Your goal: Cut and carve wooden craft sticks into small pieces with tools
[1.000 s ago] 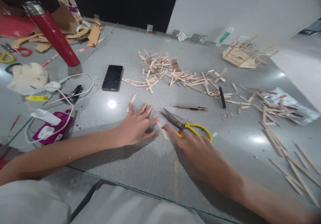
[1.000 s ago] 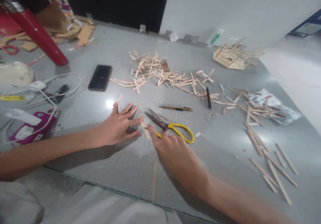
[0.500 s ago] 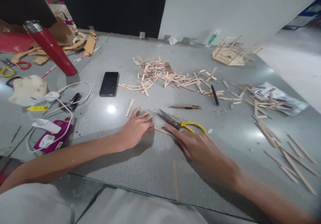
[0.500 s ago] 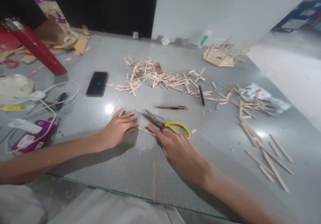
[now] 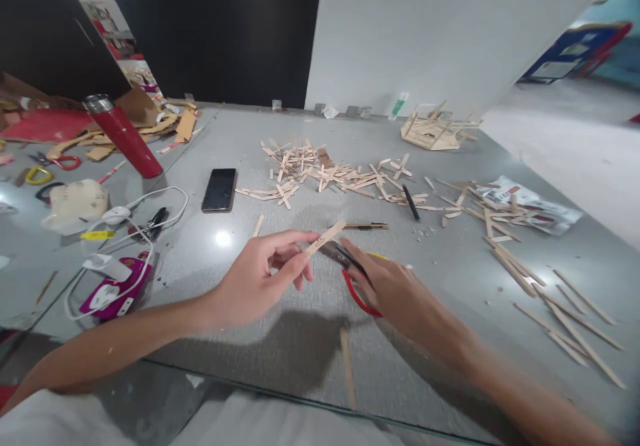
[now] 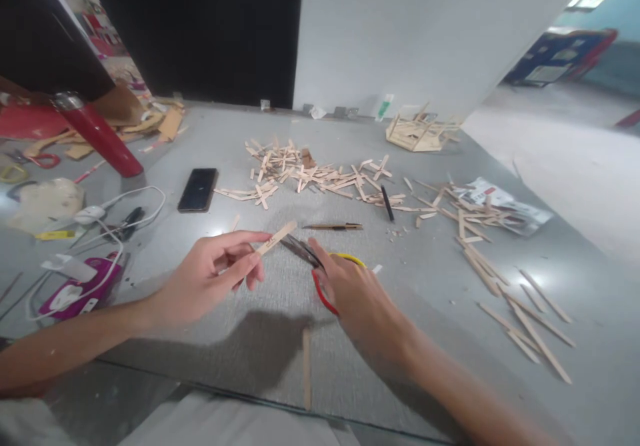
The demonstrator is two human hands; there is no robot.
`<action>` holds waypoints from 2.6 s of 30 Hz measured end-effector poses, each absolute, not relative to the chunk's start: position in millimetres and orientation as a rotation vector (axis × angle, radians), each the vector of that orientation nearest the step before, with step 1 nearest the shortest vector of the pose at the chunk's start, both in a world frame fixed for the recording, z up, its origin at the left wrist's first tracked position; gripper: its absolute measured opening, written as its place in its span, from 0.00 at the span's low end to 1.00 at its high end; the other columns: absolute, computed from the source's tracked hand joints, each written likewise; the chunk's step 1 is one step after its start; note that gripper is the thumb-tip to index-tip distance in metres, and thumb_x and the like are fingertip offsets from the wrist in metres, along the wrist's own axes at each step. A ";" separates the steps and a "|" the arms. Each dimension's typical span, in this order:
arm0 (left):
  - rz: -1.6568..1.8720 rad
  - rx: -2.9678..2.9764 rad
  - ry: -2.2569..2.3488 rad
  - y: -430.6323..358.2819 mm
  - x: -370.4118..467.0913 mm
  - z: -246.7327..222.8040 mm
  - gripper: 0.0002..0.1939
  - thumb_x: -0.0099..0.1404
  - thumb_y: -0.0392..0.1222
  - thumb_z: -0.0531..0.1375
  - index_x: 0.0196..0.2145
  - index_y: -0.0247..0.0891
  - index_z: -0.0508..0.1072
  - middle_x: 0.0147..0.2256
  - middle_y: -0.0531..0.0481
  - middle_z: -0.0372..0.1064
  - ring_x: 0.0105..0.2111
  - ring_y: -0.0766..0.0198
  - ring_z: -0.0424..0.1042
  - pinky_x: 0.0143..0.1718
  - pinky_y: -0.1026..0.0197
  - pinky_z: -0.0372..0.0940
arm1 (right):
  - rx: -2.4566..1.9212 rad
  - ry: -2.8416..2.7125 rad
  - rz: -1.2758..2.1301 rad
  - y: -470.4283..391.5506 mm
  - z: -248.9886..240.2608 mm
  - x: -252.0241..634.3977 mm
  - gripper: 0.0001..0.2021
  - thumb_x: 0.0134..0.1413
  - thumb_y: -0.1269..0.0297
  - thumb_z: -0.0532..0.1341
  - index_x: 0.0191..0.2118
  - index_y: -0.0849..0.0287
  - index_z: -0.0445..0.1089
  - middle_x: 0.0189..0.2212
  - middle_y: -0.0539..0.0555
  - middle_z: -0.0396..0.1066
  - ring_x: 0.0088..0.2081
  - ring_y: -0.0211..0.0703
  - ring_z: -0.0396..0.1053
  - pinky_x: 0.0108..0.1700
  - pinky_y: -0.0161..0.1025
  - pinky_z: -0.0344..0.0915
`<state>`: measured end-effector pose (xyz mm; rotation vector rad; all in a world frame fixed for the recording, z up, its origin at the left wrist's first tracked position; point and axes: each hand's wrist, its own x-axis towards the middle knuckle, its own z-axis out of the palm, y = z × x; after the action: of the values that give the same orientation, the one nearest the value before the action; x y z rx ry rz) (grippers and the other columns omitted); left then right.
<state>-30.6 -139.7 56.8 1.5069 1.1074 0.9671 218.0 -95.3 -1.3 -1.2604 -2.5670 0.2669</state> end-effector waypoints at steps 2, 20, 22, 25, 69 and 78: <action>1.005 1.490 1.071 -148.1 -26.3 68.4 0.13 0.72 0.41 0.56 0.51 0.35 0.71 0.29 0.52 0.73 0.25 0.70 0.69 0.26 0.67 0.62 | -1.267 -2.610 0.331 -96.5 -5.7 214.2 0.29 0.65 0.66 0.53 0.70 0.55 0.53 0.42 0.60 0.78 0.39 0.49 0.77 0.39 0.43 0.69; 1.000 1.497 1.072 -151.4 -4.1 77.4 0.11 0.73 0.45 0.57 0.49 0.38 0.66 0.28 0.52 0.75 0.27 0.67 0.74 0.28 0.66 0.64 | -1.787 -2.468 -0.038 -58.6 -26.3 234.8 0.20 0.66 0.68 0.53 0.62 0.61 0.66 0.48 0.62 0.76 0.42 0.52 0.76 0.35 0.40 0.67; 0.999 1.488 1.050 -154.0 -4.1 76.8 0.10 0.73 0.45 0.56 0.48 0.38 0.65 0.28 0.52 0.75 0.27 0.67 0.73 0.30 0.65 0.66 | -1.784 -2.476 -0.007 -58.8 -28.1 234.4 0.20 0.67 0.68 0.52 0.61 0.61 0.67 0.46 0.61 0.76 0.41 0.51 0.76 0.34 0.40 0.66; 0.976 1.467 1.066 -153.7 -5.0 75.9 0.10 0.74 0.46 0.56 0.47 0.39 0.64 0.27 0.52 0.74 0.27 0.68 0.72 0.27 0.67 0.63 | -1.782 -2.476 0.015 -55.9 -32.1 236.2 0.20 0.68 0.67 0.50 0.60 0.60 0.68 0.45 0.61 0.76 0.40 0.50 0.76 0.34 0.40 0.66; 0.514 1.646 1.252 -95.5 -40.6 -16.1 0.15 0.71 0.42 0.57 0.27 0.36 0.73 0.18 0.55 0.68 0.15 0.69 0.68 0.22 0.66 0.61 | -0.915 -2.920 -0.423 -109.1 -21.8 203.4 0.26 0.63 0.79 0.48 0.65 0.63 0.61 0.33 0.55 0.73 0.30 0.45 0.67 0.31 0.43 0.64; 0.564 1.641 1.230 -97.3 -39.8 -16.6 0.15 0.71 0.40 0.56 0.27 0.37 0.72 0.17 0.55 0.67 0.15 0.69 0.67 0.23 0.65 0.61 | -0.973 -2.987 -0.363 -111.9 -19.9 201.0 0.30 0.61 0.79 0.49 0.68 0.53 0.58 0.32 0.54 0.74 0.30 0.45 0.65 0.31 0.43 0.60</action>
<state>-39.8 -97.3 -16.6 1.6414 1.2302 0.5642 201.0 -111.9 -19.9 -0.9727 -2.9869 -0.3630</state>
